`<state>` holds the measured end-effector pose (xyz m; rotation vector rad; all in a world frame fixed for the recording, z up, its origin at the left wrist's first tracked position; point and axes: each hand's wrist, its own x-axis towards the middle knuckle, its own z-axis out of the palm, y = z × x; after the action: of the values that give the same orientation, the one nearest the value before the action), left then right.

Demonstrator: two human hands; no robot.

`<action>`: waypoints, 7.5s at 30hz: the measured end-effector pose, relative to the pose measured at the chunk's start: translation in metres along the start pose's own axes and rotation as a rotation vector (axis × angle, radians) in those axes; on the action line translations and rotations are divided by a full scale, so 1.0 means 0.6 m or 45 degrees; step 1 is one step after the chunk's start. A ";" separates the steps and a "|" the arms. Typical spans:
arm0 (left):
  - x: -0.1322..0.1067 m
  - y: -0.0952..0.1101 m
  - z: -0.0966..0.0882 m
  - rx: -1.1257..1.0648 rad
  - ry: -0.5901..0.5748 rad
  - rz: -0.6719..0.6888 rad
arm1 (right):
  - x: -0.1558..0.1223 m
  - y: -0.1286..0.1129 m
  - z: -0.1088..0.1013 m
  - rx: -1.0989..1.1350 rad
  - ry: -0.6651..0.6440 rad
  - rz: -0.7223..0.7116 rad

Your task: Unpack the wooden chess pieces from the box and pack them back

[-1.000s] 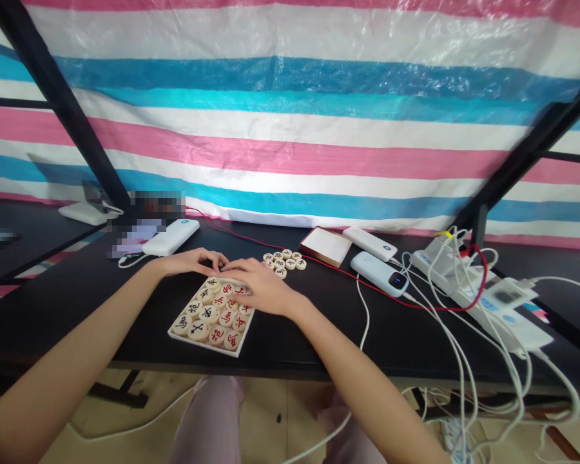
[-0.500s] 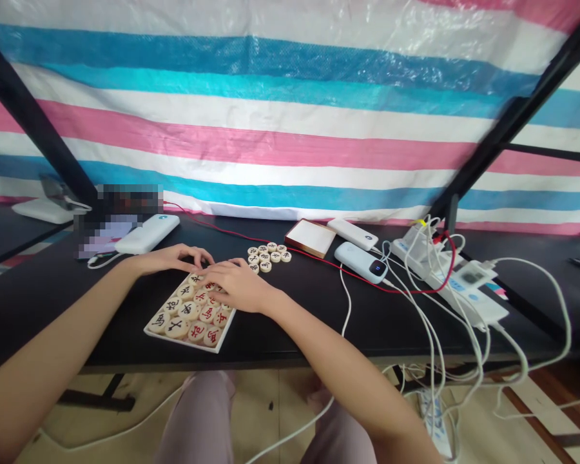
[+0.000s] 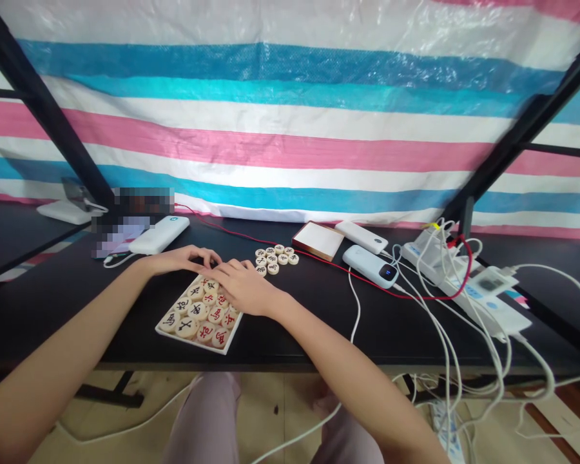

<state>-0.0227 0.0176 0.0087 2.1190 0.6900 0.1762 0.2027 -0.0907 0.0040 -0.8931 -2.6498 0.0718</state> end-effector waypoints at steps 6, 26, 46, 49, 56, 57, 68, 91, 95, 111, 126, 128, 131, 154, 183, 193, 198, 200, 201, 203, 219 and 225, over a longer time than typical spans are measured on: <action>0.000 -0.003 -0.001 -0.026 -0.009 0.009 | 0.000 0.002 -0.002 0.054 -0.021 -0.018; -0.001 0.001 -0.001 -0.053 -0.008 0.010 | -0.089 0.114 -0.117 0.079 -0.265 1.001; 0.002 -0.008 0.001 -0.118 -0.002 0.032 | -0.069 0.097 -0.100 0.327 -0.028 0.737; 0.001 -0.009 0.001 -0.148 0.003 0.025 | -0.045 0.053 -0.090 0.596 -0.012 0.355; 0.001 -0.012 0.002 -0.167 0.003 0.071 | -0.010 -0.013 -0.023 0.445 -0.031 -0.119; 0.001 -0.013 0.002 -0.166 0.002 0.076 | -0.008 -0.015 -0.018 0.427 -0.037 -0.128; 0.000 -0.011 0.001 -0.153 0.003 0.070 | -0.002 -0.028 -0.011 0.429 0.004 -0.157; -0.002 -0.002 0.002 -0.144 0.014 0.029 | -0.109 0.148 -0.085 0.043 -0.066 0.874; -0.002 -0.002 0.002 -0.144 0.016 0.032 | -0.108 0.151 -0.080 -0.011 -0.082 0.875; -0.002 -0.012 0.002 -0.166 0.019 0.082 | -0.098 0.132 -0.089 0.045 0.052 0.833; -0.006 -0.005 0.006 -0.220 0.034 0.124 | -0.014 -0.075 -0.007 0.651 -0.107 -0.205; -0.006 -0.007 0.005 -0.214 0.035 0.128 | -0.015 -0.069 -0.010 0.688 -0.113 -0.202; -0.005 -0.008 0.005 -0.208 0.033 0.125 | -0.015 -0.064 -0.016 0.728 -0.119 -0.175; -0.008 0.003 0.009 -0.157 0.073 -0.002 | -0.115 0.034 0.009 0.131 0.442 0.378; -0.006 -0.014 0.006 -0.230 0.082 0.085 | 0.030 -0.058 0.013 -0.001 0.099 0.156; -0.004 -0.013 0.009 -0.276 0.078 0.078 | -0.084 0.022 -0.053 0.200 0.422 0.481; -0.004 -0.020 0.007 -0.285 0.080 0.081 | -0.129 0.034 -0.026 0.078 0.319 0.499; -0.005 -0.018 0.007 -0.275 0.081 0.079 | -0.132 0.036 -0.019 0.057 0.293 0.476; -0.006 -0.016 0.007 -0.270 0.080 0.078 | -0.132 0.037 -0.017 0.049 0.289 0.464; -0.007 -0.013 0.008 -0.270 0.081 0.078 | -0.130 0.038 -0.018 0.017 0.300 0.452; -0.005 -0.015 0.007 -0.264 0.085 0.107 | 0.044 -0.097 0.017 -0.012 0.020 -0.048; -0.001 -0.019 0.005 -0.210 0.075 0.105 | 0.029 -0.082 0.018 0.205 0.103 0.052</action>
<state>-0.0269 0.0206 -0.0020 1.9913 0.6016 0.3313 0.1577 -0.1191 0.0066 -0.8779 -2.5102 0.2497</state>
